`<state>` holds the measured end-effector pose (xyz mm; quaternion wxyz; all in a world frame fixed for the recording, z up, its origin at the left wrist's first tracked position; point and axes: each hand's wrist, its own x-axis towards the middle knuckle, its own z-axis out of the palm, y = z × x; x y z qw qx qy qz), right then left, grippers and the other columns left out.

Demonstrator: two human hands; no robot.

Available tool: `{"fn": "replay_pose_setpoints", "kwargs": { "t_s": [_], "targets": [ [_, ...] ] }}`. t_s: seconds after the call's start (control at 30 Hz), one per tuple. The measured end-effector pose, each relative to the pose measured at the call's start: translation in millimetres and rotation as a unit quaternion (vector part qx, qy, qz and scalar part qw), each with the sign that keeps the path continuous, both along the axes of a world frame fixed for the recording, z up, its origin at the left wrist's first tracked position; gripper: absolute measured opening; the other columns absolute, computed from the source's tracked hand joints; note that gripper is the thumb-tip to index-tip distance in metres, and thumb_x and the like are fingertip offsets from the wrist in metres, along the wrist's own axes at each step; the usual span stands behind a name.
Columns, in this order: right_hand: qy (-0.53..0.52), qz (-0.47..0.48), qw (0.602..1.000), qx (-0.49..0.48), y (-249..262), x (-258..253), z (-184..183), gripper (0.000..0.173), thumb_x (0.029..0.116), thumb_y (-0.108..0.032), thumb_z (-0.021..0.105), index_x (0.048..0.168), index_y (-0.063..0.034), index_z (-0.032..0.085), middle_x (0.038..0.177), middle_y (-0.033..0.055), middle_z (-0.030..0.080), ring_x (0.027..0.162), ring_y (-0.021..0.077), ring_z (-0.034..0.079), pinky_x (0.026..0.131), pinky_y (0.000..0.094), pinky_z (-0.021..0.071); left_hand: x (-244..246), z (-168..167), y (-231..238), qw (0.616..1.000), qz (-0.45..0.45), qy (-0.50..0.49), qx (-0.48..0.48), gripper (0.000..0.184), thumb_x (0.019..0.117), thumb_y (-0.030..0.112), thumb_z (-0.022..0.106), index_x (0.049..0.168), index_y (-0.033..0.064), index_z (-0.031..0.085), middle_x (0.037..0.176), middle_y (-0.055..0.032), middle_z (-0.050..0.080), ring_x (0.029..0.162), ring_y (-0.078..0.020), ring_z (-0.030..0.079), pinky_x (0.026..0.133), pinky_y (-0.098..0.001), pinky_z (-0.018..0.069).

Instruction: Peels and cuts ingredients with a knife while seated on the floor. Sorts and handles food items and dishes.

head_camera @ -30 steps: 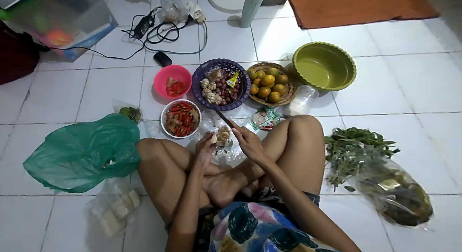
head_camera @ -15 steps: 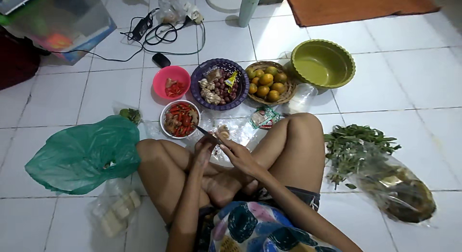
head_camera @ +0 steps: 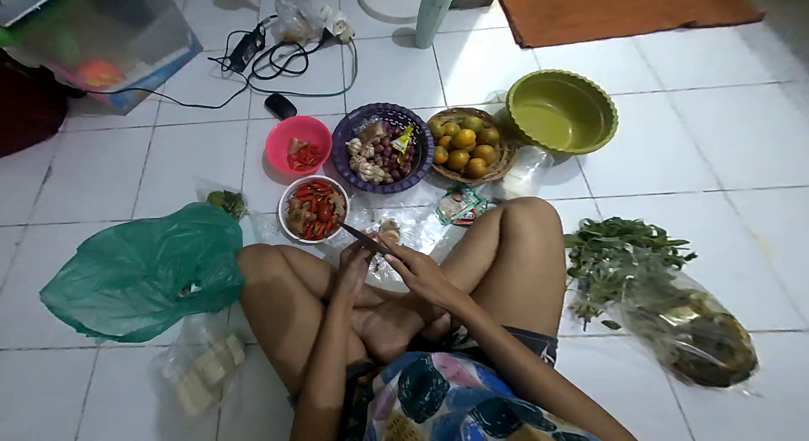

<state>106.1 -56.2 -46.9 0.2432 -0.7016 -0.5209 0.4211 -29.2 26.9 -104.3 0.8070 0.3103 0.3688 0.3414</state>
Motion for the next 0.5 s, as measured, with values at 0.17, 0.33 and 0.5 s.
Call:
{"fn": "replay_pose_setpoints", "kwargs": {
  "t_s": [0.17,0.33,0.5],
  "targets": [
    [0.028,-0.007,1.0,0.002,-0.9,5.2,-4.8,0.053,0.1101,-0.033,0.038,0.158,-0.012,0.04,0.127,0.0226,0.066,0.108,0.0344,0.065,0.097,0.0546,0.0471,-4.6,-9.7,4.9,0.997,-0.043,0.002,0.062,0.028,0.0926,-0.007,0.046,0.116,-0.0074,0.062,0.109,-0.0025,0.071,0.099,-0.0043,0.066,0.093,-0.0258,0.0533],
    [0.054,-0.016,0.998,-0.013,-1.6,7.9,-4.6,0.051,0.1108,-0.032,0.037,0.158,-0.0129,0.04,0.128,0.0191,0.066,0.099,0.0268,0.064,0.093,0.0481,0.0478,-3.3,-3.7,10.6,0.997,-0.04,0.025,0.062,0.03,0.0906,-0.011,0.051,0.12,-0.0106,0.055,0.103,-0.0025,0.069,0.092,-0.0049,0.067,0.089,-0.0248,0.0552],
    [0.084,-0.021,0.996,-0.009,-2.5,10.0,-9.1,0.05,0.1113,-0.032,0.035,0.156,-0.0122,0.043,0.132,0.0145,0.064,0.084,0.0135,0.058,0.081,0.0353,0.0474,-4.7,-5.5,10.8,0.997,-0.035,0.036,0.067,0.02,0.0897,-0.012,0.054,0.106,-0.005,0.064,0.092,0.0016,0.07,0.087,-0.0035,0.066,0.087,-0.0245,0.0554]
  ]
}}
